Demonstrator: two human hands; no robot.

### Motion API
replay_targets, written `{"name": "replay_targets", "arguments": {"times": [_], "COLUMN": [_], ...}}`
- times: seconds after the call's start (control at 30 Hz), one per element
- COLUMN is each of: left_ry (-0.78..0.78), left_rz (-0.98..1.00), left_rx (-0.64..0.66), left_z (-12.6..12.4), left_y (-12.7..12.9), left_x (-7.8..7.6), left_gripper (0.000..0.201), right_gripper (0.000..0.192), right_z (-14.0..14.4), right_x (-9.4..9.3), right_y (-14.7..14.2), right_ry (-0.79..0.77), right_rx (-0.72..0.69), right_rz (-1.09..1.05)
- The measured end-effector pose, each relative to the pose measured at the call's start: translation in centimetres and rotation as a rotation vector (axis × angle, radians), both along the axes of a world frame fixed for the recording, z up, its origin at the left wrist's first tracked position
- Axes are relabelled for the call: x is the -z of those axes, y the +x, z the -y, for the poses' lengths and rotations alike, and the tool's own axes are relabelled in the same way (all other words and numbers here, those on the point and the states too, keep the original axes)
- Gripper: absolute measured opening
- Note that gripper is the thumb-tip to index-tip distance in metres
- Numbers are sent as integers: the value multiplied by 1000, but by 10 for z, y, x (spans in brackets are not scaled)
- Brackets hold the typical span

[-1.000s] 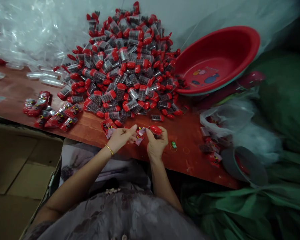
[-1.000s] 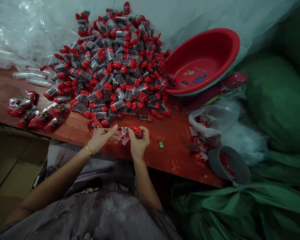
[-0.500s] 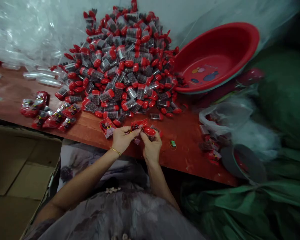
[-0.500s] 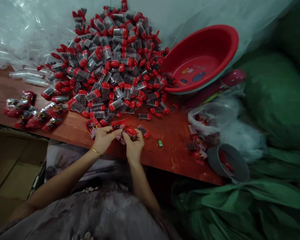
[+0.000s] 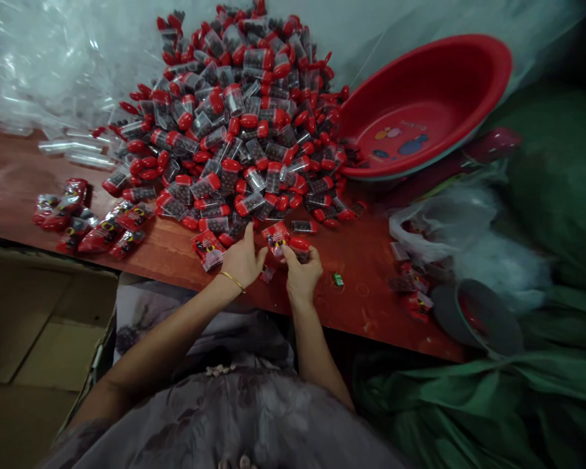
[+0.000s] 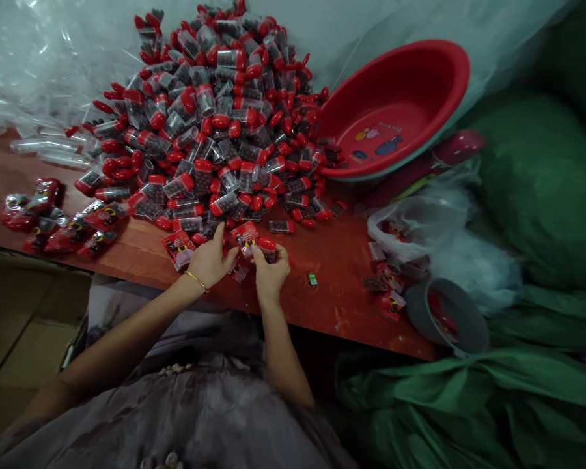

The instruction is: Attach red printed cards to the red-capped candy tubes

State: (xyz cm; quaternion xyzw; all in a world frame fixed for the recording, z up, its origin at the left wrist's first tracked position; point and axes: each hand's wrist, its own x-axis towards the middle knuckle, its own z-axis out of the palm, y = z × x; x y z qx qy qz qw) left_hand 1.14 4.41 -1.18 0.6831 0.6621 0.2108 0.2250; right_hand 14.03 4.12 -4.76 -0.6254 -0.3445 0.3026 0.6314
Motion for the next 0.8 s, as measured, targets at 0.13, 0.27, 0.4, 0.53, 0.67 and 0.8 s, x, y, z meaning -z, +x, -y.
{"name": "replay_targets", "arguments": {"times": [0.13, 0.27, 0.4, 0.53, 0.67, 0.8], "left_ry": [193, 288, 227, 119, -22, -176], "left_rz": [-139, -101, 134, 446, 881, 1184], "left_rx": [38, 149, 197, 183, 74, -152], "left_z": [-2, -3, -8, -14, -15, -13], "left_y": [3, 0, -3, 1, 10, 12], "left_x": [-1, 0, 0, 0, -1, -4], "left_gripper": [67, 56, 46, 28, 28, 30], "right_gripper": [33, 32, 31, 30, 27, 26], "right_z": [1, 0, -1, -1, -3, 2], "right_x": [-2, -3, -6, -4, 0, -5], "right_y": [-3, -2, -1, -3, -6, -4], "right_ry": [8, 21, 35, 108, 144, 104], "right_rx": [-14, 11, 22, -11, -52, -184], "right_rz": [40, 45, 25, -98, -91, -107]}}
